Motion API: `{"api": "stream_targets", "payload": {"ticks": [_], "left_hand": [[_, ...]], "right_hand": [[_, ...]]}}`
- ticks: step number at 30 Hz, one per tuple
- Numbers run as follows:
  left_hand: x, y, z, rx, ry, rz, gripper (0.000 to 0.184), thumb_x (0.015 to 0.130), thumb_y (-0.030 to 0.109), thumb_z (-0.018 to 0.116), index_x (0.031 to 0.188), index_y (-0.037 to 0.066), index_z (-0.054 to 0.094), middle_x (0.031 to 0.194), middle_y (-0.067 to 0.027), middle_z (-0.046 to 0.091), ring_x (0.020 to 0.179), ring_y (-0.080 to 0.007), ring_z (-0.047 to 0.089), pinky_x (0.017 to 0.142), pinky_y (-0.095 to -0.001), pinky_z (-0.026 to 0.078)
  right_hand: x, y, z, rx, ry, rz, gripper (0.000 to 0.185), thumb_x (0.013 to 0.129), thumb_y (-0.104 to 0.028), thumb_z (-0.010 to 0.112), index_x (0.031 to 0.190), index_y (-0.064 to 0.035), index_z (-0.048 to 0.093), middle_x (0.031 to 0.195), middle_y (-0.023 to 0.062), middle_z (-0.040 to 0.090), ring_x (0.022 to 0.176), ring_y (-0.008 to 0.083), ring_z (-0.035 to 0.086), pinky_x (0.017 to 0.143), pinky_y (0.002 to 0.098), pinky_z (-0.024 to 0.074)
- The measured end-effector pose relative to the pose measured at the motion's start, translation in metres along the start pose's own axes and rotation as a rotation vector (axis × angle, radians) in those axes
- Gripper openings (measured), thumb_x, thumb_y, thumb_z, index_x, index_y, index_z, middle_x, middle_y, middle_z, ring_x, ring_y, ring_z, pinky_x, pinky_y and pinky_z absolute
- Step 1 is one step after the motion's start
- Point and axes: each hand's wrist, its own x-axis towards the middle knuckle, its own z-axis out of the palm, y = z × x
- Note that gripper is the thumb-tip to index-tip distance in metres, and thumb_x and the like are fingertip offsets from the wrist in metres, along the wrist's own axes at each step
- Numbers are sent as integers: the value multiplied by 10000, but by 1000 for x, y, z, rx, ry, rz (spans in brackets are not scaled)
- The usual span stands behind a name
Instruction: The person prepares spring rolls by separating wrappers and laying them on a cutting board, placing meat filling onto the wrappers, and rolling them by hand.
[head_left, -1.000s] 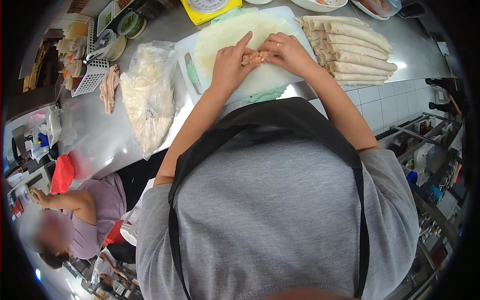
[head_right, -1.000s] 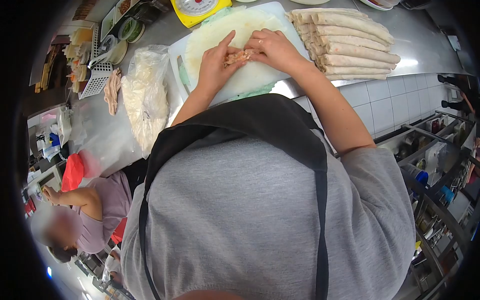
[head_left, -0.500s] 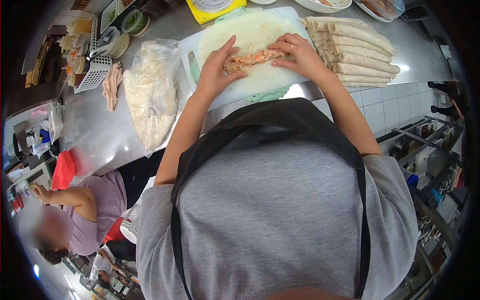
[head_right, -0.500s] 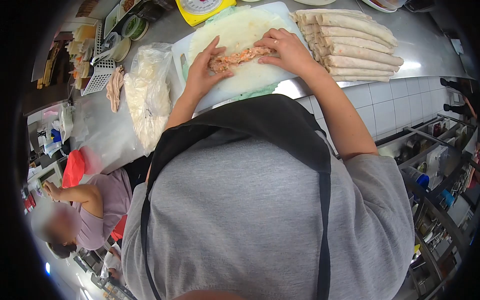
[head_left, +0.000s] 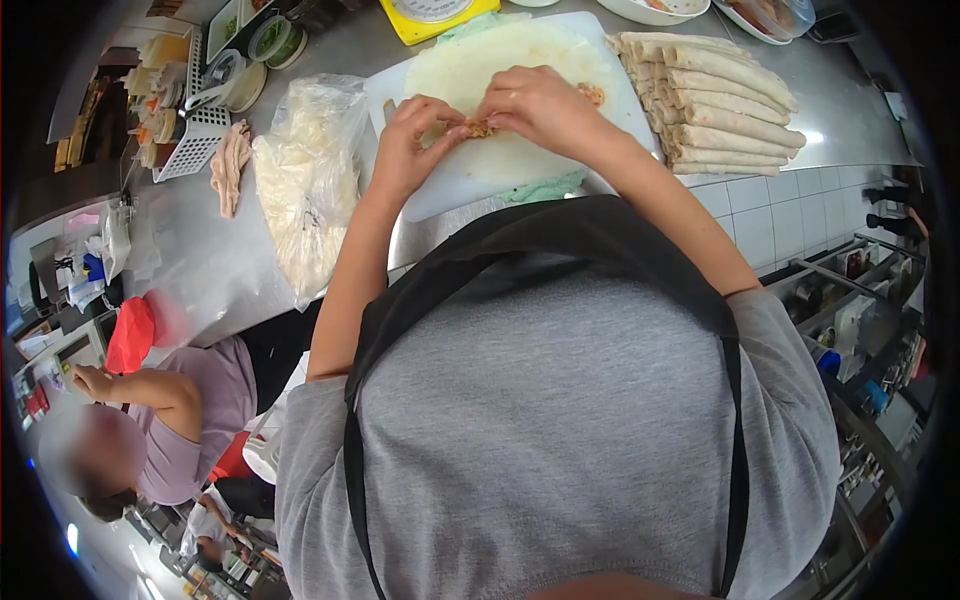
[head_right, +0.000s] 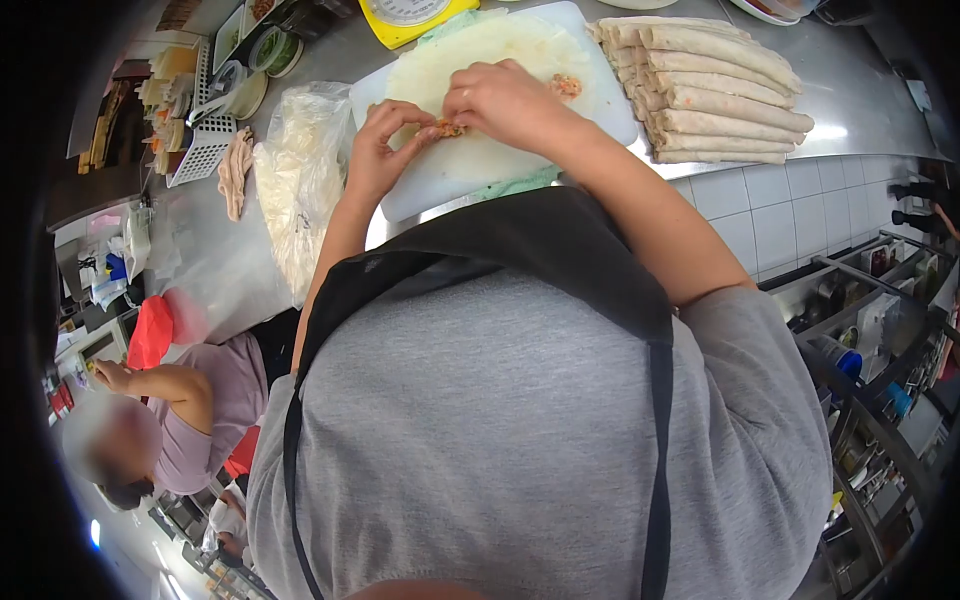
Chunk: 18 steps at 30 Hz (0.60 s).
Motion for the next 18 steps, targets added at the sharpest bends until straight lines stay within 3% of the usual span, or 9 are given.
{"api": "stream_targets", "payload": {"ticks": [2,9,12,14,18], "left_hand": [[0,1,-1,-64,-147,-155,140,737,46,712,868,37,665,889,-57,623,831,-195,587,771,-286,461],[-10,-10,1,-64,-138,-162,131,753,13,680,881,21,655,899,-58,623,839,-188,589,751,-285,472],[-12,-6,-4,-249,-103,-177,273,732,27,708,993,36,628,932,-67,626,882,-183,596,782,-287,474],[-14,-2,-6,-82,-7,-171,503,708,47,743,1174,66,555,1012,-84,629,927,-186,600,833,-297,470],[-15,0,4,-54,-35,-208,677,694,60,763,1301,96,466,1037,-83,643,944,-183,608,854,-290,461]], "right_hand": [[10,-2,13,-23,-57,-62,91,799,-152,622,876,-109,644,868,6,583,895,213,575,774,366,443],[19,7,38,25,-99,-48,85,792,-166,635,833,-92,641,830,31,583,835,225,589,725,347,487],[19,4,25,121,-232,22,146,772,-182,663,881,-88,640,876,37,582,877,228,583,750,354,482],[15,6,26,160,6,-32,231,753,-193,689,944,-78,629,934,42,573,924,234,571,770,366,474],[13,7,37,-65,-73,-31,253,760,-245,690,955,-94,634,961,28,556,975,227,556,790,403,458]]}}
